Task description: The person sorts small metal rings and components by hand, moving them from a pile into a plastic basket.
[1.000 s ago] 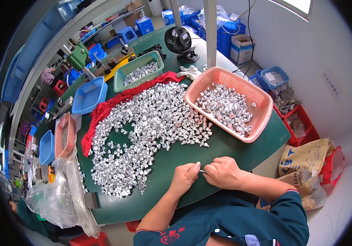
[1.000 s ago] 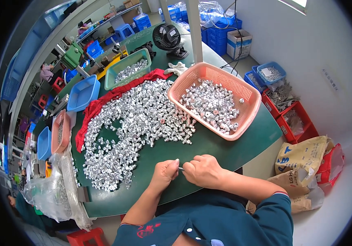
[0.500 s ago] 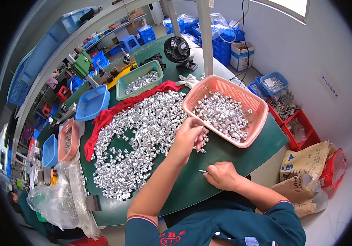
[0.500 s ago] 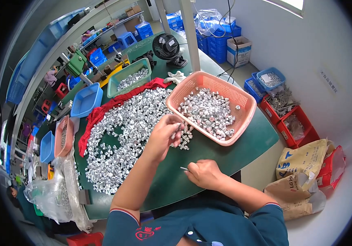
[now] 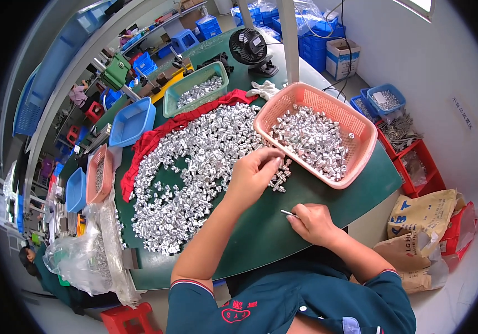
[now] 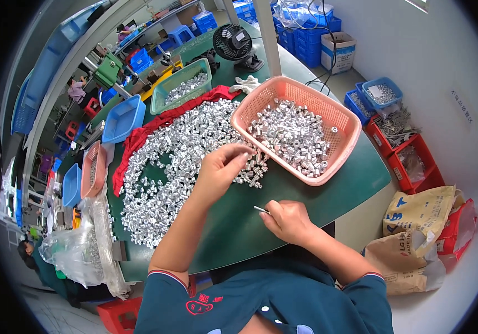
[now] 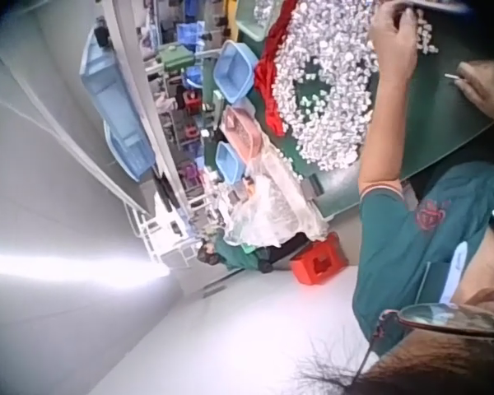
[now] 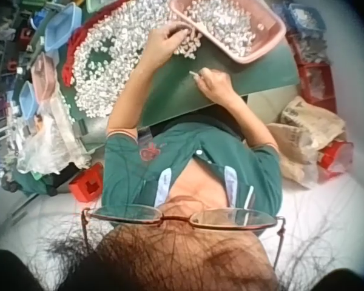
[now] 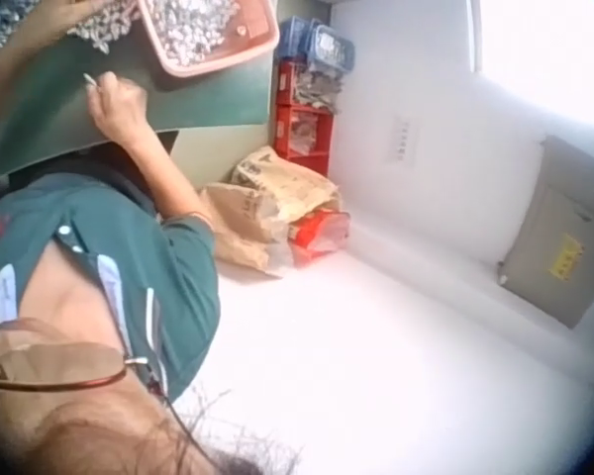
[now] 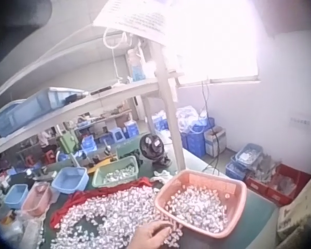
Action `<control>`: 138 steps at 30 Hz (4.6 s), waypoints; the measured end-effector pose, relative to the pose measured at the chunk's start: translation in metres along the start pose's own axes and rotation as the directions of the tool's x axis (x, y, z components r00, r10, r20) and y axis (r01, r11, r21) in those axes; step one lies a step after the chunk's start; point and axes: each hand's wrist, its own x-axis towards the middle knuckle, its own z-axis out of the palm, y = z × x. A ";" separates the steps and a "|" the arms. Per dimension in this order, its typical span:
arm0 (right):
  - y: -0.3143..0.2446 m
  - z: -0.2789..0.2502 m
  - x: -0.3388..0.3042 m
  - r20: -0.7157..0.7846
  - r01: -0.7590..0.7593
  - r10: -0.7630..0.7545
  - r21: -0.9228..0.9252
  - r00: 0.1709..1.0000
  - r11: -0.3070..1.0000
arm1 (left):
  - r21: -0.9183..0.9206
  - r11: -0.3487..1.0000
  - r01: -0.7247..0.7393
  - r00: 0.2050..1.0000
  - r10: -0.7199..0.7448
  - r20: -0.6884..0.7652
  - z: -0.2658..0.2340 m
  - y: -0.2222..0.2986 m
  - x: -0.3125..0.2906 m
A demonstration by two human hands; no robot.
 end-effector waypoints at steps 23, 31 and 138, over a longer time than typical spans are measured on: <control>-0.004 -0.001 0.000 -0.069 0.001 0.004 0.066 0.998 0.998 | 0.837 0.546 -0.037 0.989 0.143 -0.049 0.023 -0.062 -0.073; -0.007 0.003 0.000 -0.037 -0.032 0.032 0.020 0.999 0.999 | -0.247 0.949 0.194 0.975 -0.214 -0.055 0.012 -0.064 -0.097; -0.034 -0.005 0.026 0.564 -0.611 0.339 0.407 0.753 0.678 | -0.721 0.641 0.264 0.956 -0.273 0.107 0.012 -0.070 -0.103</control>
